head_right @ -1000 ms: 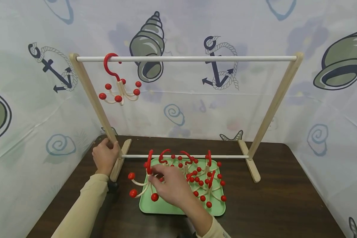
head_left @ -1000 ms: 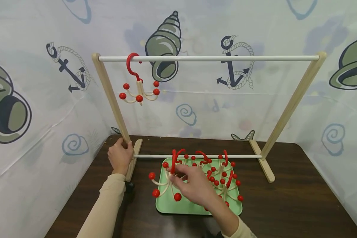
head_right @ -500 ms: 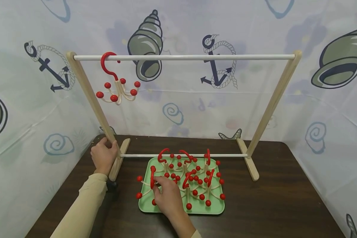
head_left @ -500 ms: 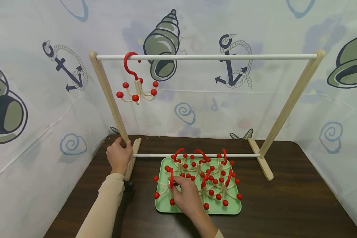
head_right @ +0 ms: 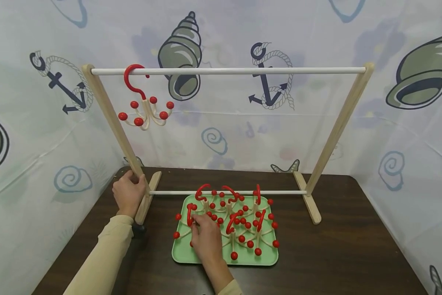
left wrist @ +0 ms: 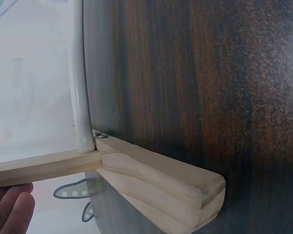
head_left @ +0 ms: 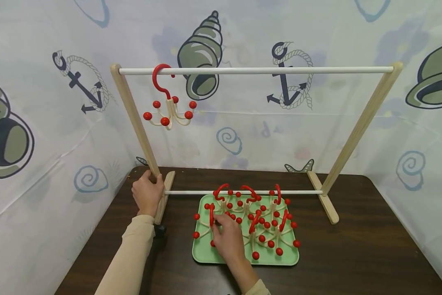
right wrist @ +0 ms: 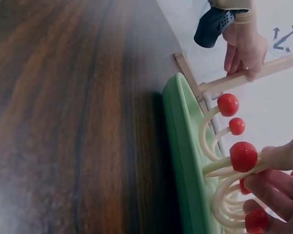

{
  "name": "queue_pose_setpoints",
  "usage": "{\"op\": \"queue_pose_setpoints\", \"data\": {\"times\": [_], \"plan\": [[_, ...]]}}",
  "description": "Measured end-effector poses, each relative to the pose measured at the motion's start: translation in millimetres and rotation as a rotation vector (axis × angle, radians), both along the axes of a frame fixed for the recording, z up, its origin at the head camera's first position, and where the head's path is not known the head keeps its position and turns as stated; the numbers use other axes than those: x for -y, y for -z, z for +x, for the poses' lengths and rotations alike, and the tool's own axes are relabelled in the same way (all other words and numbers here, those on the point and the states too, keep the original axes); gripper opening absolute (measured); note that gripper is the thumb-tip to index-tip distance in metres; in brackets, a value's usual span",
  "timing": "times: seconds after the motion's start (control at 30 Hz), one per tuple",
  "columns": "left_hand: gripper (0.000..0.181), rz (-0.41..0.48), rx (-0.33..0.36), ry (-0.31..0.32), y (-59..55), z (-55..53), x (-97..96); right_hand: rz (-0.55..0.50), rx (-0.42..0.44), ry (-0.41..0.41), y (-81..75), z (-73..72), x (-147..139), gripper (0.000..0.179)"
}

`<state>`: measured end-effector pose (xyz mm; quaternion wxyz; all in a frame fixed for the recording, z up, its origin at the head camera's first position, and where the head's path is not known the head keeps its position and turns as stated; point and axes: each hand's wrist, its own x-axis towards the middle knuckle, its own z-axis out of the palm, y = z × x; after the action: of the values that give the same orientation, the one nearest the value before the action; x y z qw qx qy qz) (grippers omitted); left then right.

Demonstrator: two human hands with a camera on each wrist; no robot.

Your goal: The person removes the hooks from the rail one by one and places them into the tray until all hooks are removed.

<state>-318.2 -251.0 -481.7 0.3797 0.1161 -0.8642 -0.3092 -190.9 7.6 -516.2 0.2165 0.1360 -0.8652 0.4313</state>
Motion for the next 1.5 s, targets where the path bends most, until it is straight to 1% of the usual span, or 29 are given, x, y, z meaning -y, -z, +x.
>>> {"op": "queue_pose_setpoints", "data": {"times": [0.17,0.3,0.53,0.77,1.0,1.13,1.23,1.33,1.5], "plan": [[0.017,0.0,-0.007,0.0,-0.1,-2.1,1.0,0.021,0.003,0.051,-2.2,-5.9,3.2,0.025],[0.017,-0.004,-0.011,-0.004,1.5,-2.9,2.1,0.048,0.007,0.067,-4.2,-9.4,5.8,0.024],[0.018,-0.005,-0.008,-0.006,3.1,-2.2,3.0,0.111,-0.044,0.11,-4.4,-16.0,10.0,0.022],[0.018,-0.006,-0.011,0.005,3.2,-2.1,3.3,0.069,-0.025,0.115,-4.9,-22.6,11.0,0.021],[0.017,-0.007,-0.017,0.004,3.1,-1.6,3.9,0.046,-0.003,0.098,-5.7,-23.2,9.7,0.022],[0.018,-0.012,-0.019,0.002,3.6,-2.1,3.8,0.04,0.039,0.072,-8.6,-19.9,7.5,0.025],[0.018,-0.011,-0.02,0.006,3.4,-2.8,3.7,0.063,0.096,0.065,-15.1,-15.7,5.6,0.03],[0.018,-0.011,-0.017,0.009,3.3,-3.3,4.1,0.094,0.158,0.052,-26.0,-11.4,3.2,0.035],[0.018,-0.015,-0.014,0.005,4.1,-3.1,4.5,0.131,0.23,0.006,-47.7,-4.8,-3.3,0.04]]}}
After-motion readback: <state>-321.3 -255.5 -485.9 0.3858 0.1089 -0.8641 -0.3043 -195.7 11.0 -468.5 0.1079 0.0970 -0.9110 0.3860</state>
